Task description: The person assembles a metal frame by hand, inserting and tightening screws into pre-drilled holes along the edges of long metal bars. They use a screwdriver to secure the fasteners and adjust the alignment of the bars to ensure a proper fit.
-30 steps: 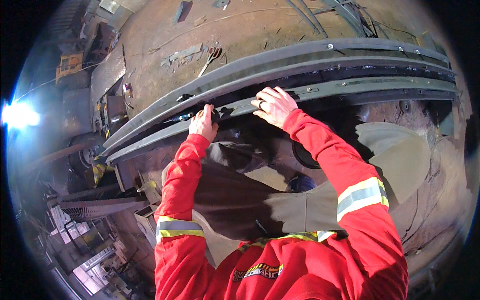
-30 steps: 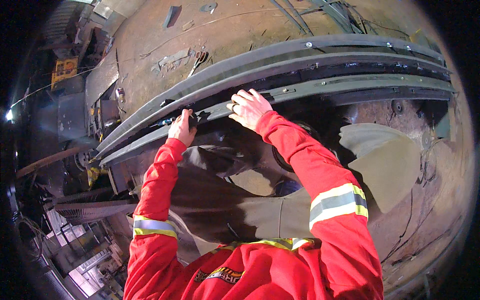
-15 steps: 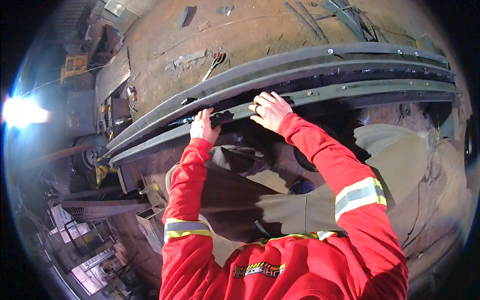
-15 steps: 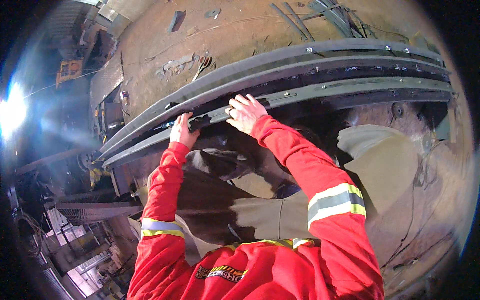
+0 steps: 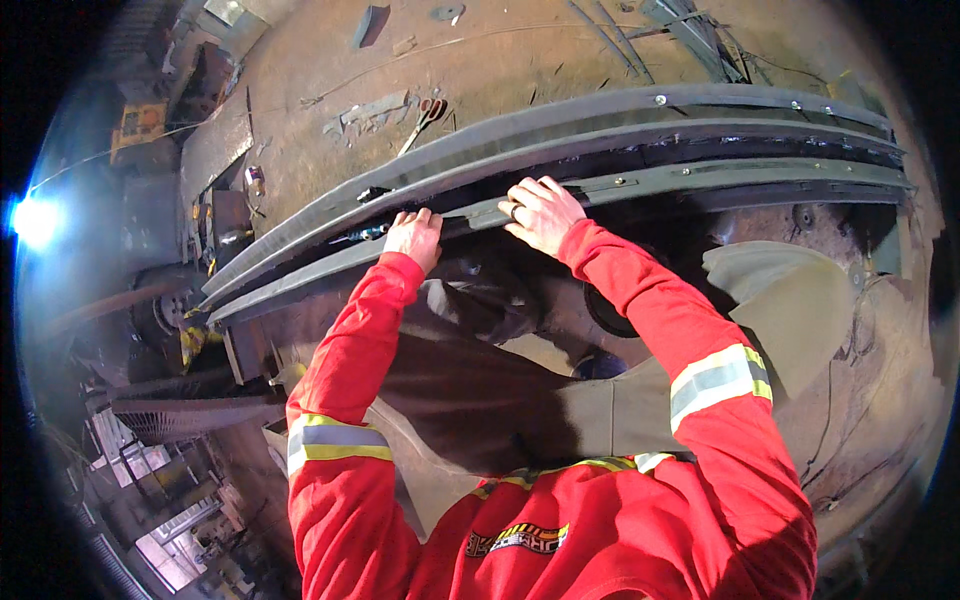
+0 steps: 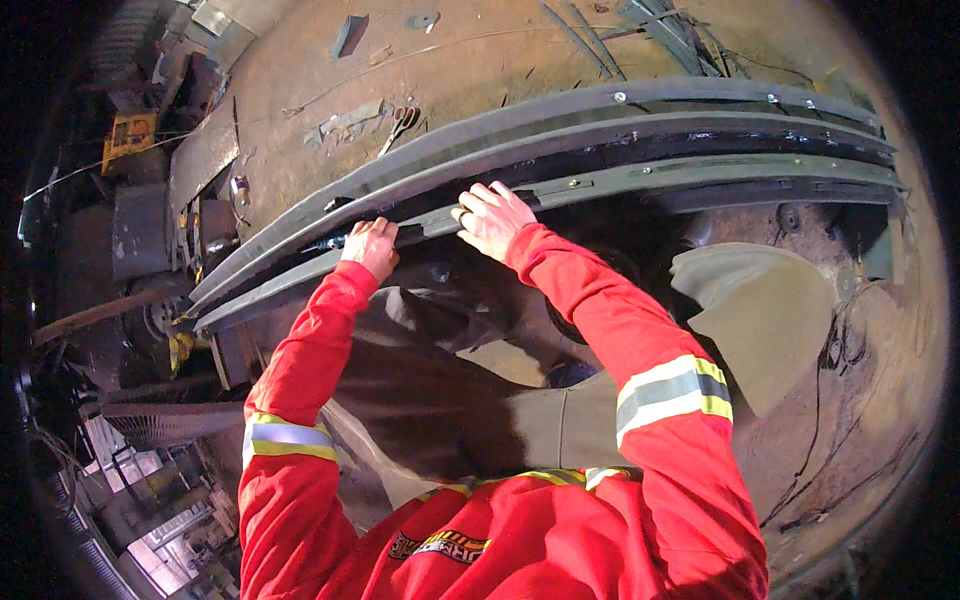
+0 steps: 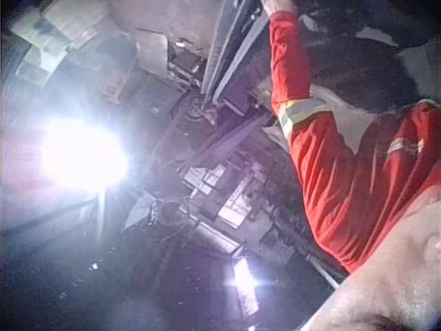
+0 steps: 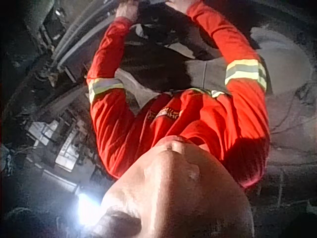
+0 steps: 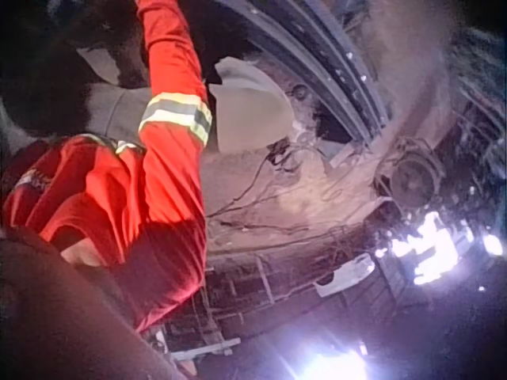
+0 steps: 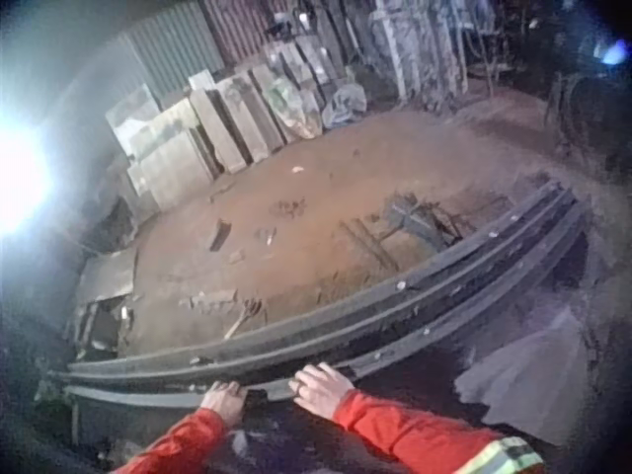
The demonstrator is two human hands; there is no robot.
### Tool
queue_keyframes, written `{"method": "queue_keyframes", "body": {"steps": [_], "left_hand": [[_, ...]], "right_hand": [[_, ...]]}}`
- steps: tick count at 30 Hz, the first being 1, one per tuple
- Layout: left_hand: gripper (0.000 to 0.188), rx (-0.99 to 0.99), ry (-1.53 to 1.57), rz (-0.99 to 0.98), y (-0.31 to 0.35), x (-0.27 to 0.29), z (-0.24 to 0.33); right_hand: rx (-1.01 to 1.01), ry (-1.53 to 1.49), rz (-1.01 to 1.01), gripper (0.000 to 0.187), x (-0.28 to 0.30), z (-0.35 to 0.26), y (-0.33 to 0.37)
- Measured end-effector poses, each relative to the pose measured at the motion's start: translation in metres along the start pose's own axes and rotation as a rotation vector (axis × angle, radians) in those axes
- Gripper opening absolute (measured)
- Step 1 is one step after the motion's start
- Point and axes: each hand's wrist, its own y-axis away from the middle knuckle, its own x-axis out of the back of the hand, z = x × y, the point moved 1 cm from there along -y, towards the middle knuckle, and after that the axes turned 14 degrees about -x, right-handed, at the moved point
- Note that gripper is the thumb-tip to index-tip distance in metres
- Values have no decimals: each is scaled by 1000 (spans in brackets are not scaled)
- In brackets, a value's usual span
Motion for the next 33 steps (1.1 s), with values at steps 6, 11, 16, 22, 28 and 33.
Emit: {"method": "queue_keyframes", "body": {"steps": [6,11,16,22,28,33], "left_hand": [[38,248,-80,106,4,-1,21],[18,162,-217,210,7,-13,20],[24,-53,-226,-139,-13,2,3],[31,-215,-145,-312,-27,19,-17],[33,-167,-81,-255,-25,23,-18],[33,-167,-29,-258,-26,32,-27]], "right_hand": [[-122,229,46,71,28,4,1],[-285,292,-37,114,53,20,-5],[-245,316,-75,105,53,20,-16],[-251,310,-110,100,54,23,-23],[-231,275,-93,103,53,27,-24],[-232,301,-171,104,56,26,-30]]}}
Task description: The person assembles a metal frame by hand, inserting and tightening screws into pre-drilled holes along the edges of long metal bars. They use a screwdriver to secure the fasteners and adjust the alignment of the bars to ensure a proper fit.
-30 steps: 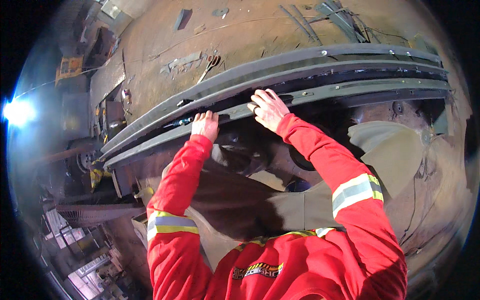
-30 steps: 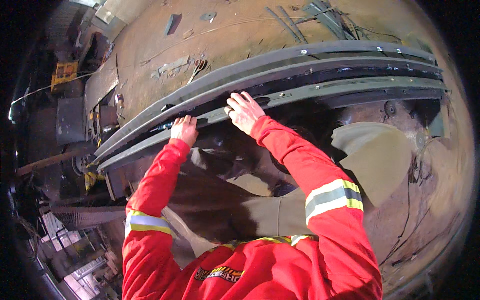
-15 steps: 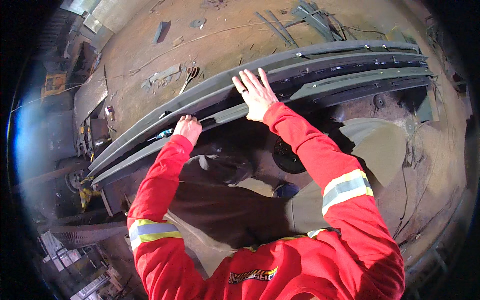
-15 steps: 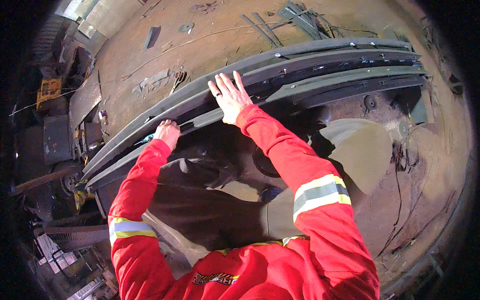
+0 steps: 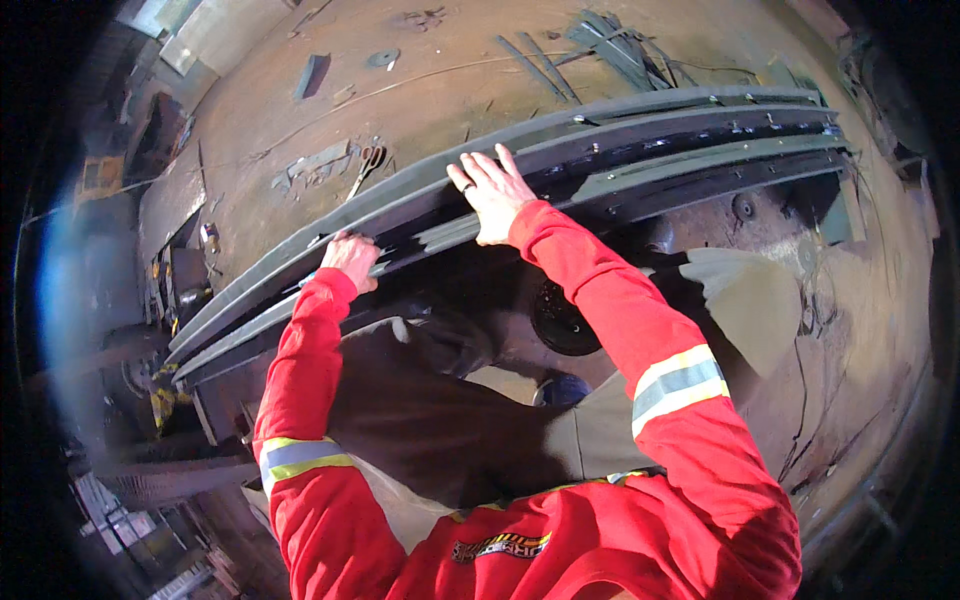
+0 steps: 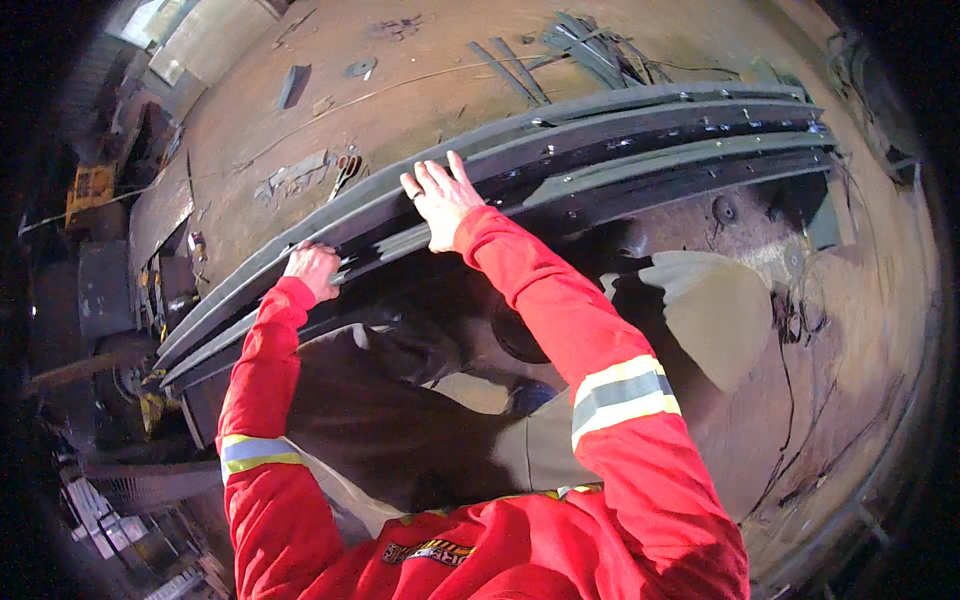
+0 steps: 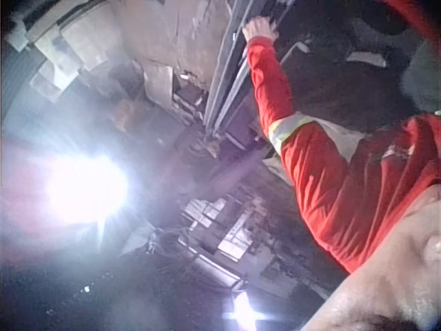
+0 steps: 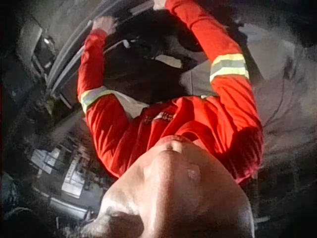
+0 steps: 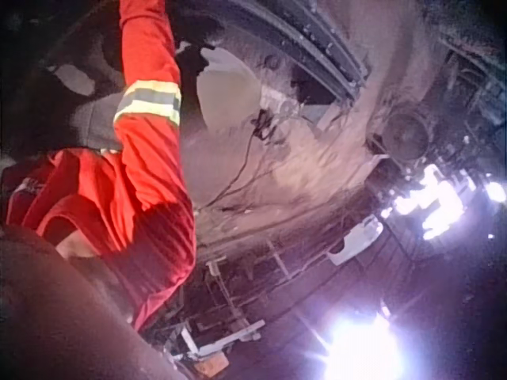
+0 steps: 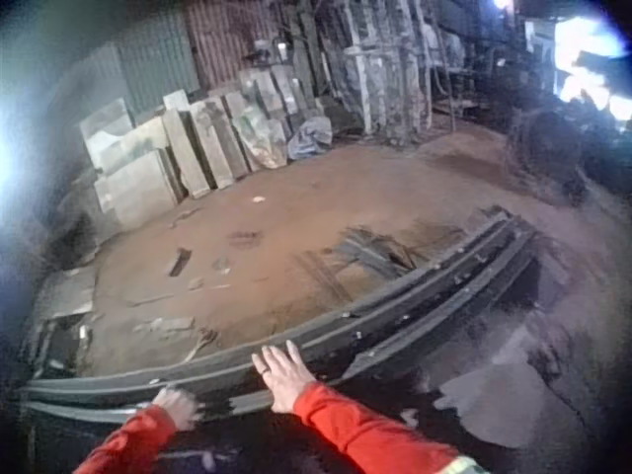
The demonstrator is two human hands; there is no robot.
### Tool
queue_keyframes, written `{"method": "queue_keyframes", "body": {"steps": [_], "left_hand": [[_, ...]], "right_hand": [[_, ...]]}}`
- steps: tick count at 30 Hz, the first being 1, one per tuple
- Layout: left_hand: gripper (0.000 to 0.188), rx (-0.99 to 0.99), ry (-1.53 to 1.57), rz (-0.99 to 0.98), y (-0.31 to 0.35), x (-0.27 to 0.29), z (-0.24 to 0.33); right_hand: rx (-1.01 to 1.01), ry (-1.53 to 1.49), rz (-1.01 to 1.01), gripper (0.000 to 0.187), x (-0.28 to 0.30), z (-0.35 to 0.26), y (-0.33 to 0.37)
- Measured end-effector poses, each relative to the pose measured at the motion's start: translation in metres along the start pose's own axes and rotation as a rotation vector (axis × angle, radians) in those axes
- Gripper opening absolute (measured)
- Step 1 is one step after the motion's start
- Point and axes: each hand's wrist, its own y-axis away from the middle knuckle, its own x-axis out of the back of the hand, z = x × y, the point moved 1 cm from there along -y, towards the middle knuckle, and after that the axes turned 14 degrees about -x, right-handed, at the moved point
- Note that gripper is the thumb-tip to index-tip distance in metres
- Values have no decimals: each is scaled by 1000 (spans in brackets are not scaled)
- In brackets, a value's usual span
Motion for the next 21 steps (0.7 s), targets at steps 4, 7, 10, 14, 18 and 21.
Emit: {"method": "queue_keyframes", "body": {"steps": [4,7,10,14,18,21], "left_hand": [[38,116,36,131,12,7,3],[64,252,61,342,20,13,10],[110,349,-50,503,22,9,18],[117,299,91,175,9,8,1],[118,231,145,53,3,12,-8],[116,210,130,39,3,14,-12]], "right_hand": [[5,50,-52,106,4,-1,-2],[8,43,-66,108,4,-1,-4],[13,-7,-21,107,2,0,-3],[33,60,-73,108,4,-5,-7],[45,48,-53,108,4,-2,-8],[53,50,-57,106,2,0,-12]]}}
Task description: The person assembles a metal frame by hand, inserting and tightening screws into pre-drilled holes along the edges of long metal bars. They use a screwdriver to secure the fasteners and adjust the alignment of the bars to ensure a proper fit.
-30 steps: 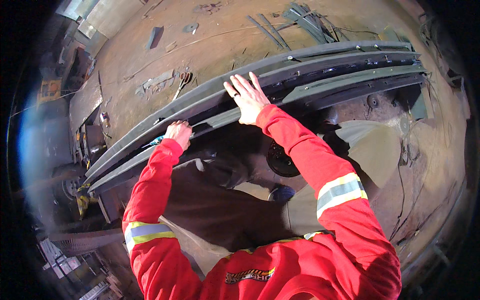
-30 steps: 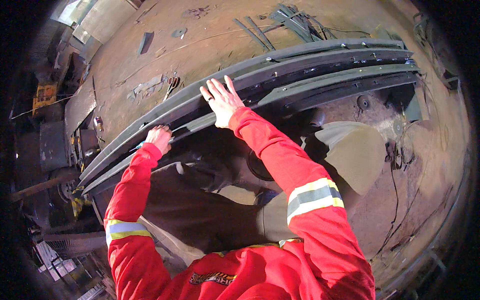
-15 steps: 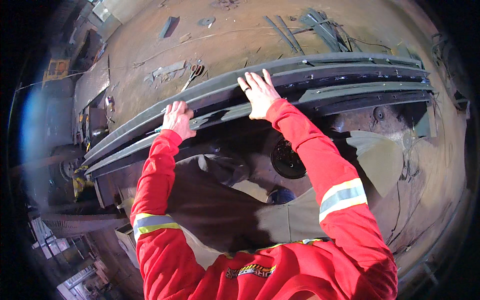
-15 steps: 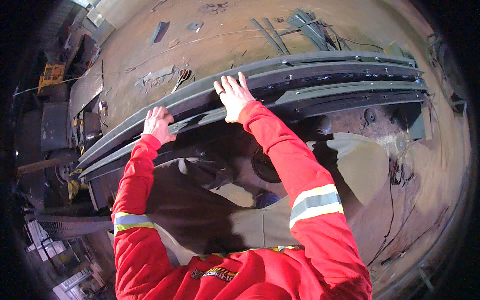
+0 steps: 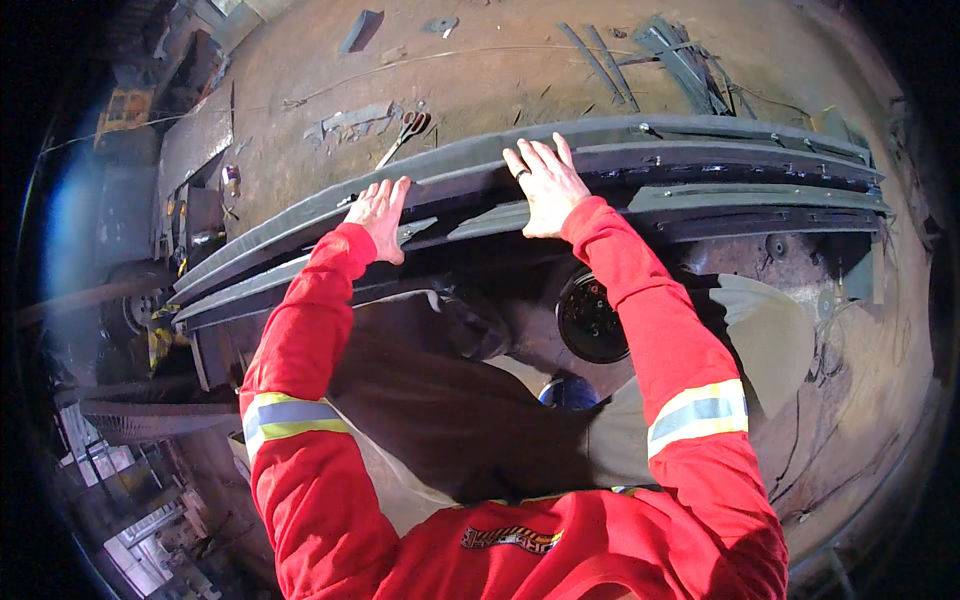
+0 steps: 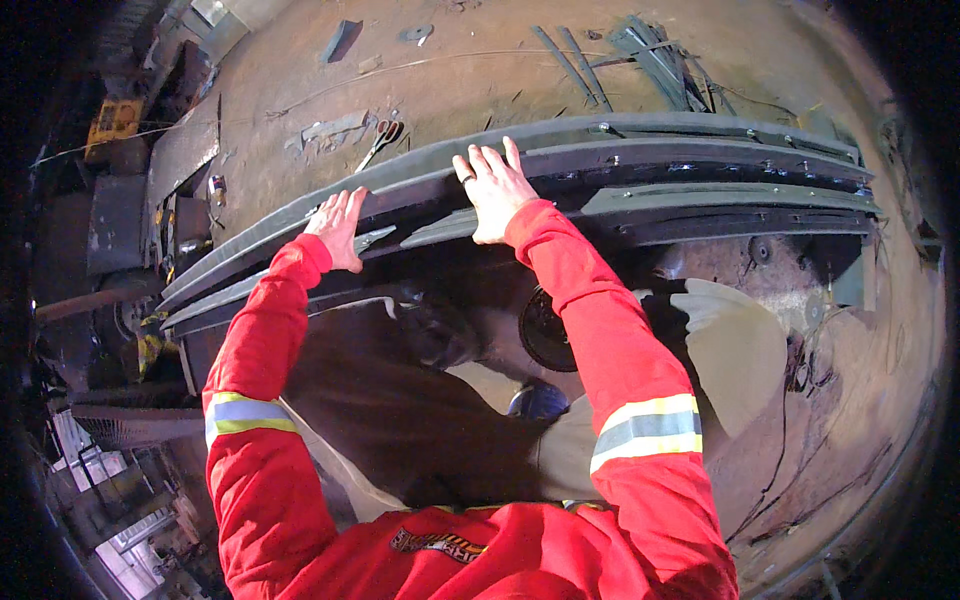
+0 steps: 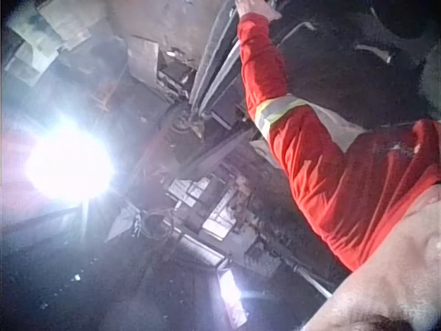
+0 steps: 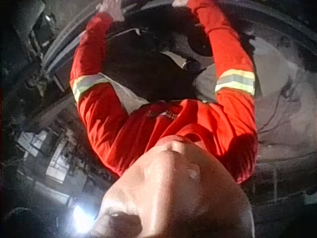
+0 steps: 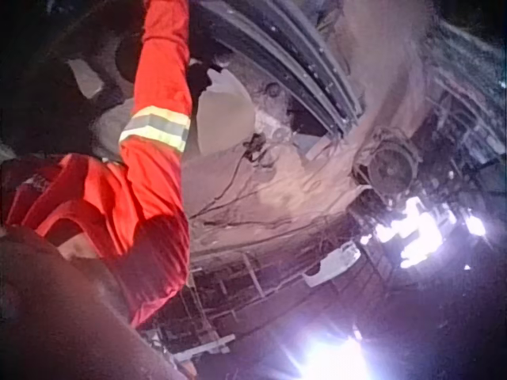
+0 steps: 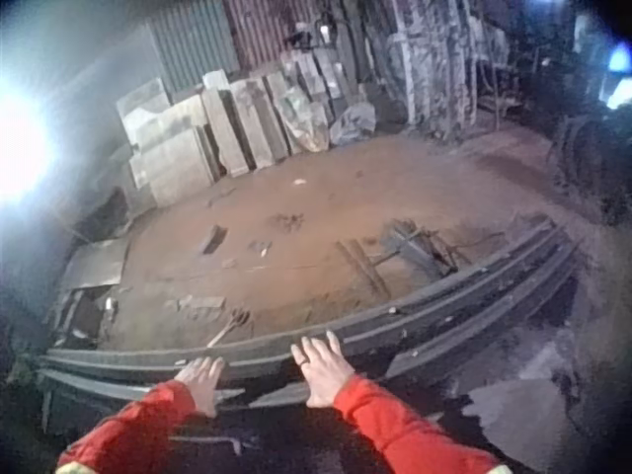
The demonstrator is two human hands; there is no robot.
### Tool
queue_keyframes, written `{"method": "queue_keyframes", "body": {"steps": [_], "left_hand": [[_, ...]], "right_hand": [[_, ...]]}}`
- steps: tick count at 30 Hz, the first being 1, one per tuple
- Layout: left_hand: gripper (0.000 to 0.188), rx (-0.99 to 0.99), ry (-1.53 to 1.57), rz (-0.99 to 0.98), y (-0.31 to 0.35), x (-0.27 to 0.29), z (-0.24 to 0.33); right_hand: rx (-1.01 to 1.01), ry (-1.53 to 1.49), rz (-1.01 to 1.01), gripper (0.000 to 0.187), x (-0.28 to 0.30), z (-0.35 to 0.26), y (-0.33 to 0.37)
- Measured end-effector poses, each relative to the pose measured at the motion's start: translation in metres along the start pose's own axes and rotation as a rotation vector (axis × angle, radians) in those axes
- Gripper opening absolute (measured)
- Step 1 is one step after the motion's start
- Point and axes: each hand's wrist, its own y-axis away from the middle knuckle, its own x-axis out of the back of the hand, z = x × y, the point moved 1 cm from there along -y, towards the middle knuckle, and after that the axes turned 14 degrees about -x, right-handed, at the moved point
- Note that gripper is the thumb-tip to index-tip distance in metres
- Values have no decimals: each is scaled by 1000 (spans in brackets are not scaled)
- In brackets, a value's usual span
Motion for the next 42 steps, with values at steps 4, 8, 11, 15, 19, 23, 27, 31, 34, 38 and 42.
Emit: {"method": "queue_keyframes", "body": {"steps": [4,8,11,15,19,23,27,31,34,38,42], "left_hand": [[111,-38,-19,41,-2,-1,-1],[111,-52,5,27,-2,0,-2],[110,-51,13,19,-1,1,-7],[112,-83,77,-8,-9,-7,-17],[115,-131,90,-10,-14,-17,-29],[116,-110,221,-105,-22,-10,-35],[112,-46,249,-70,-13,5,-23],[75,-167,299,332,32,-15,-43],[31,151,643,522,78,-49,-100],[13,427,397,678,71,-97,-121],[10,282,554,877,47,-95,-89]], "right_hand": [[12,-7,-4,106,-1,0,2],[16,-29,-13,106,-2,1,-2],[27,-45,-39,108,-2,-1,-3],[8,-61,-40,107,0,5,-6],[4,-73,-105,106,-1,5,-12],[3,-102,-178,102,4,7,-24],[15,-182,-138,100,-1,9,-25],[7,-220,-98,99,-7,7,-21],[12,-197,-73,101,-9,3,-19],[42,-197,-36,97,1,8,-19],[102,-159,56,100,-10,3,-23]]}}
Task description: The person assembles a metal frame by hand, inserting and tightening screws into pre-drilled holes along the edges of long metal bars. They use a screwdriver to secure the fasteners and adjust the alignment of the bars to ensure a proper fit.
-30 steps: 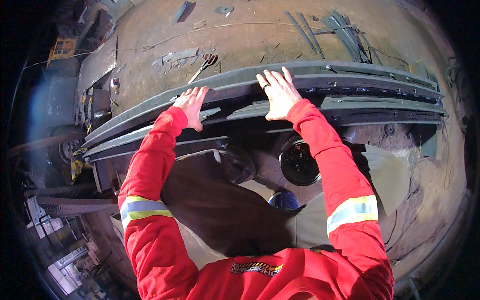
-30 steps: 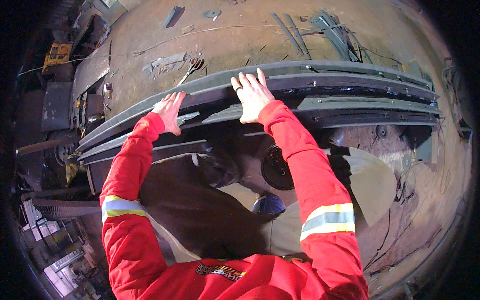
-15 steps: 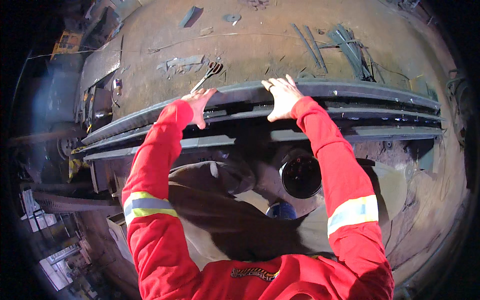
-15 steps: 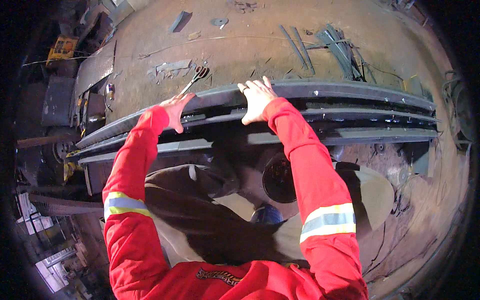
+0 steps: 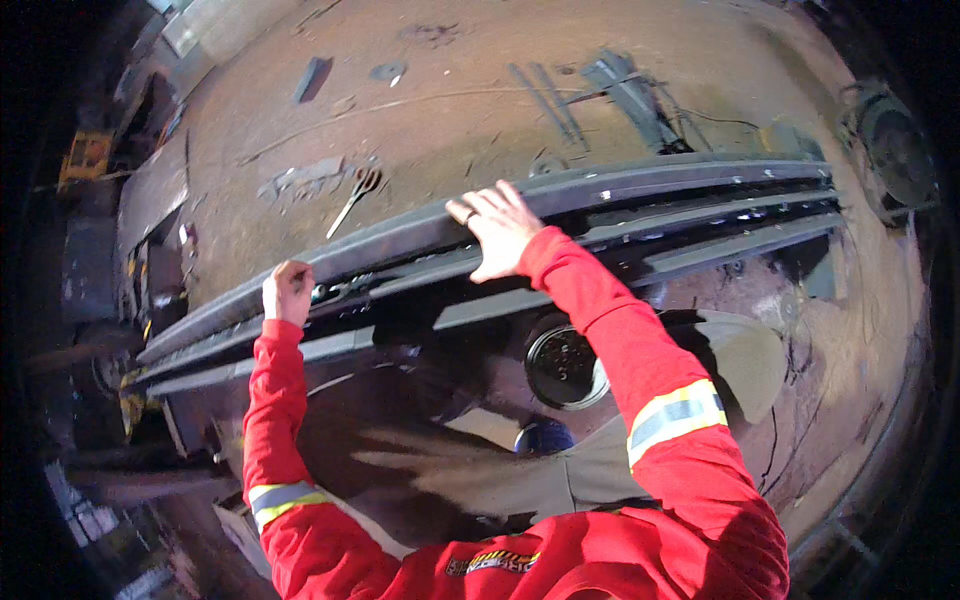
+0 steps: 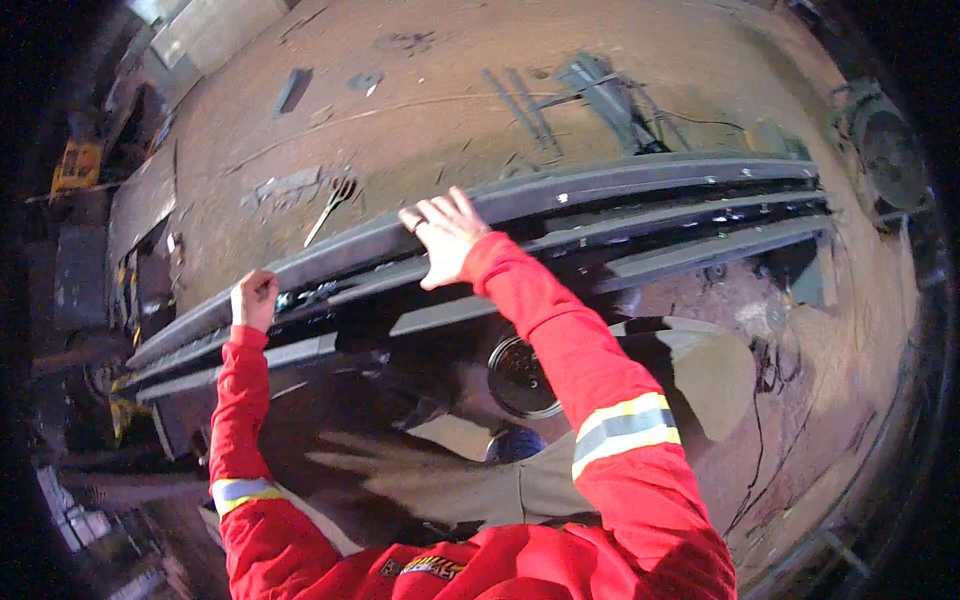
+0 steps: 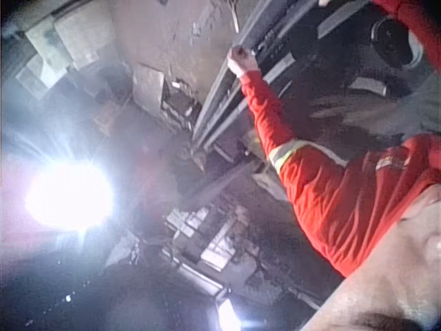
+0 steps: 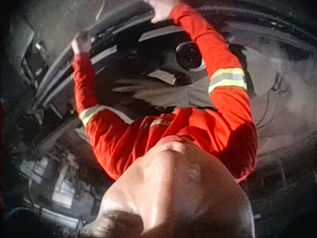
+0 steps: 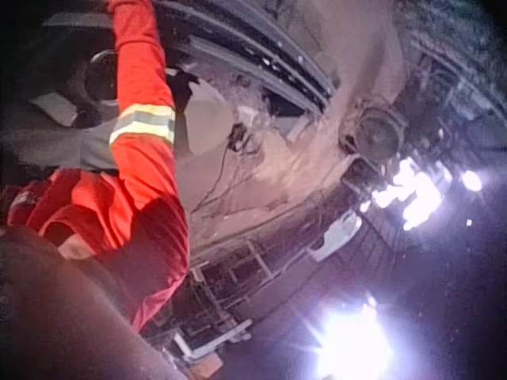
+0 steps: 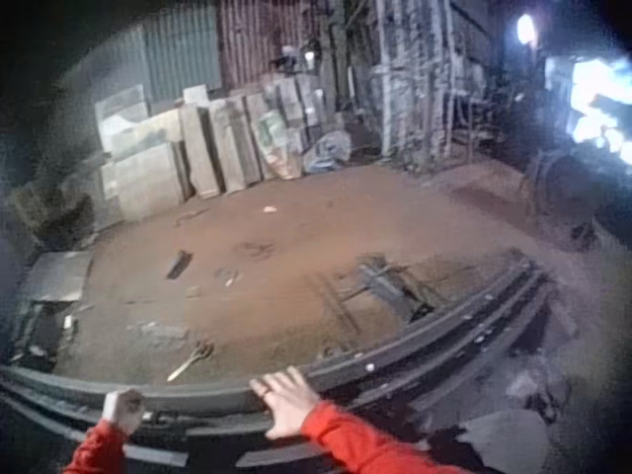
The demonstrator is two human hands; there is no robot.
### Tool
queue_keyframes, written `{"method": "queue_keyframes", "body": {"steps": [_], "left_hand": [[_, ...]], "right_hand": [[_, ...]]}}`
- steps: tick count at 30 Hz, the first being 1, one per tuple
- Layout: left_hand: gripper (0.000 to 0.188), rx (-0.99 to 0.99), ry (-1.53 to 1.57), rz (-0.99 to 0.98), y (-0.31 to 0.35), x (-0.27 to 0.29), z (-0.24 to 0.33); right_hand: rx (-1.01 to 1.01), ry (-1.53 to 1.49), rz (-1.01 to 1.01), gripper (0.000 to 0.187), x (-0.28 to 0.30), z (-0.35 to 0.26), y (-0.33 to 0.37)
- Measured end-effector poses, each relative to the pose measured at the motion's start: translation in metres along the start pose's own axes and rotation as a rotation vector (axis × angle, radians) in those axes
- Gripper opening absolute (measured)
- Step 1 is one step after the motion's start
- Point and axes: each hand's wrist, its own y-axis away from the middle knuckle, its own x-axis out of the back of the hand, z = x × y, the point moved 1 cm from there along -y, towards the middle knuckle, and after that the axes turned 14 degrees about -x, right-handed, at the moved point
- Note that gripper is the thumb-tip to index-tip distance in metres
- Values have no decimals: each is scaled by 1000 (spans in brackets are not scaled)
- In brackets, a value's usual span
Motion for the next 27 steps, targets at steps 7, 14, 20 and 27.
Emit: {"method": "queue_keyframes", "body": {"steps": [7,14,20,27], "left_hand": [[22,-215,-238,-99,-46,2,79],[32,137,111,788,38,124,114],[27,808,-183,429,365,-28,31],[32,1342,67,-133,452,-198,80]], "right_hand": [[58,-47,-12,89,21,0,1],[112,-55,13,81,33,-8,-1],[373,-1,269,71,17,-13,-6],[255,89,238,61,34,-4,25]]}}
